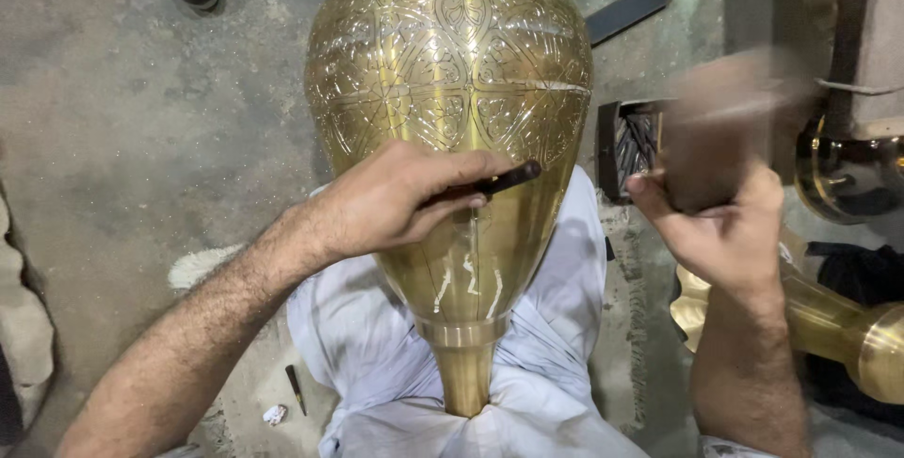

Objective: The person sits on the floor with a large engraved brass vase on their lap and decorates its surface by hand. They hold a small chisel against the brass with one hand and strike it with a wooden mallet held in the other hand, working pattern lines into the metal, and briefly reposition the vase partway through.

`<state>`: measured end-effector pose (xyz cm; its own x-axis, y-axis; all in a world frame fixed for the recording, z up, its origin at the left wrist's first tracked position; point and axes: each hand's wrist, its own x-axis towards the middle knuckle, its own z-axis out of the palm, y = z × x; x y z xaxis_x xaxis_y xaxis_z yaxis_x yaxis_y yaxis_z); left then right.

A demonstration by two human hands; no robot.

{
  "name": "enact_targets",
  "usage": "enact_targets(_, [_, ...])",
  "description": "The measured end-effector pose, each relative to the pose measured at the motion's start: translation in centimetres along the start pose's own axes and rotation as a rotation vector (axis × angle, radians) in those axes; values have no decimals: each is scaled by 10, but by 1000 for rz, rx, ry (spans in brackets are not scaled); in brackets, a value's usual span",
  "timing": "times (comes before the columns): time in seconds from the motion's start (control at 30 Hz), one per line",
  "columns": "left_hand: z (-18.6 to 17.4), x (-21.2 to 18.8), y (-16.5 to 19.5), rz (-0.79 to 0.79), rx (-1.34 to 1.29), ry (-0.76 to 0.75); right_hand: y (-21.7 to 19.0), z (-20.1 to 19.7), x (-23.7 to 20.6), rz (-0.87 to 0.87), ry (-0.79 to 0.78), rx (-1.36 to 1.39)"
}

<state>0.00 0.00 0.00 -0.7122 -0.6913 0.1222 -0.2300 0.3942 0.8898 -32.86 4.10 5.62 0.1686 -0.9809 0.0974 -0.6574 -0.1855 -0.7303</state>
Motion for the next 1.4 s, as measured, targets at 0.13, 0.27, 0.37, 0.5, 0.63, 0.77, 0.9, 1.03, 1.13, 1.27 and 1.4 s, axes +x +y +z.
enact_targets(0.13, [-3, -5, 1, 45, -20, 50, -17, -8, 15, -319, -73, -720])
enact_targets(0.27, [-1, -8, -1, 35, -32, 76, -24, 3, 19, -4, 9, -184])
enact_targets(0.37, [-3, -11, -2, 73, -38, 97, -25, -3, 20, -231, -93, -475])
enact_targets(0.5, [-6, -11, -2, -51, -6, 18, -19, 0, 15, -240, -87, -415])
enact_targets(0.63, [-11, -9, -3, 73, -19, 22, -2, 0, 8, -187, -18, -238])
enact_targets(0.77, [-13, -6, -2, -33, 20, -118, 0, 5, 3, -174, -21, -257])
enact_targets(0.9, [-16, -8, -6, 60, -36, -75, 1, 14, 3, -134, 43, -126])
enact_targets(1.03, [-14, -14, -8, 33, 8, -25, -7, 13, 12, -329, -3, -512])
enact_targets(1.13, [-11, -27, -9, 30, 22, 92, -18, 13, 20, 15, -6, -78])
enact_targets(1.27, [1, -37, -10, 1, -82, 196, -30, 4, 38, -257, -88, -425])
enact_targets(1.4, [10, -49, -7, -31, -86, 324, -40, -6, 59, -298, -241, -603])
